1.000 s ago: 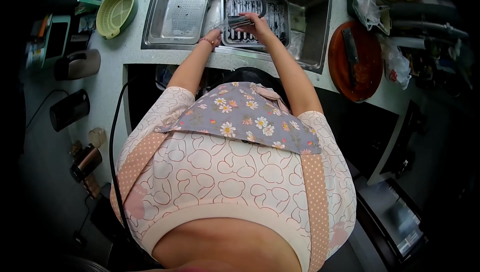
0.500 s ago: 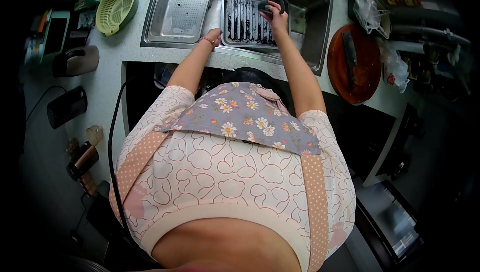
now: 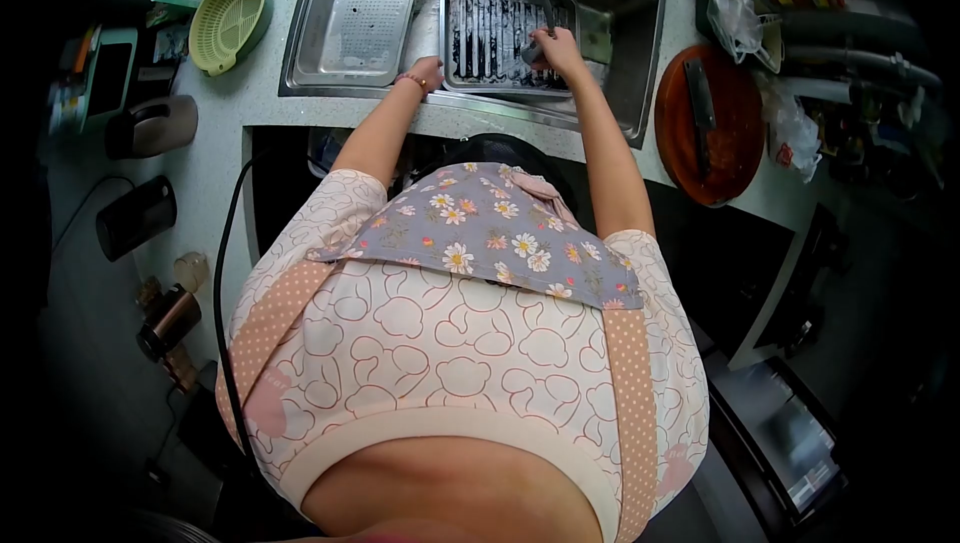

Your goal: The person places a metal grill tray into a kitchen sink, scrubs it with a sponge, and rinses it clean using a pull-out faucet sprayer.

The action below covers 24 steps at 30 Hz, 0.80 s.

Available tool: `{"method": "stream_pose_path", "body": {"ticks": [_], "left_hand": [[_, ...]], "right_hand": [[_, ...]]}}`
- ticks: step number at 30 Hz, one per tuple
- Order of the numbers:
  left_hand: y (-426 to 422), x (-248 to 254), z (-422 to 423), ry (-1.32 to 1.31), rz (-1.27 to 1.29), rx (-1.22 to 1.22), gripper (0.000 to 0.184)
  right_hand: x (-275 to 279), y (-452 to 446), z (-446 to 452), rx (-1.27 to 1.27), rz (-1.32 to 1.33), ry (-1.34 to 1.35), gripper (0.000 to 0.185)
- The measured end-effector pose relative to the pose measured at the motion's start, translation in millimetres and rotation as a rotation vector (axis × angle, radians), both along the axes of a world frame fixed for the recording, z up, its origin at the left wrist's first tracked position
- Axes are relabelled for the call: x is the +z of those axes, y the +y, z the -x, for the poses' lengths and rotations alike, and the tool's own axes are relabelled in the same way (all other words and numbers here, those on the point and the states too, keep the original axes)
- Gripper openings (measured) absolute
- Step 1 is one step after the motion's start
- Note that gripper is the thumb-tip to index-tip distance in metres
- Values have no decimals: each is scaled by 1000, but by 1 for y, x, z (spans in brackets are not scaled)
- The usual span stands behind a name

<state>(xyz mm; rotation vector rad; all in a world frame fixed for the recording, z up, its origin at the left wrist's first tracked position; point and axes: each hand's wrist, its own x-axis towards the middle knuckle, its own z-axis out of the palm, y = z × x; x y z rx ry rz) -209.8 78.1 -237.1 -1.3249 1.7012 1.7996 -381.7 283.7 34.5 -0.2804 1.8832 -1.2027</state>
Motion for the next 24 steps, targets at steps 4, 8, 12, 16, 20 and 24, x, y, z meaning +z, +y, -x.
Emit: {"method": "stream_pose_path", "body": {"ticks": [4, 8, 12, 16, 20, 24], "left_hand": [[-2, 24, -2, -8, 194, -241, 23], [3, 73, 3, 142, 566, -708, 28], [17, 121, 29, 282, 112, -198, 46], [30, 198, 50, 399, 295, -455, 43], [43, 260, 59, 432, 406, -422, 28], [40, 270, 74, 611, 309, -303, 27]], "right_hand": [[-12, 6, 19, -87, 11, 302, 23], [-9, 7, 20, -70, 73, 155, 25], [-12, 9, 20, -47, 89, 150, 25], [-6, 10, 23, -65, 85, 167, 24], [-8, 15, 33, -74, 80, 214, 27], [-5, 21, 42, -76, 52, 274, 26]]}}
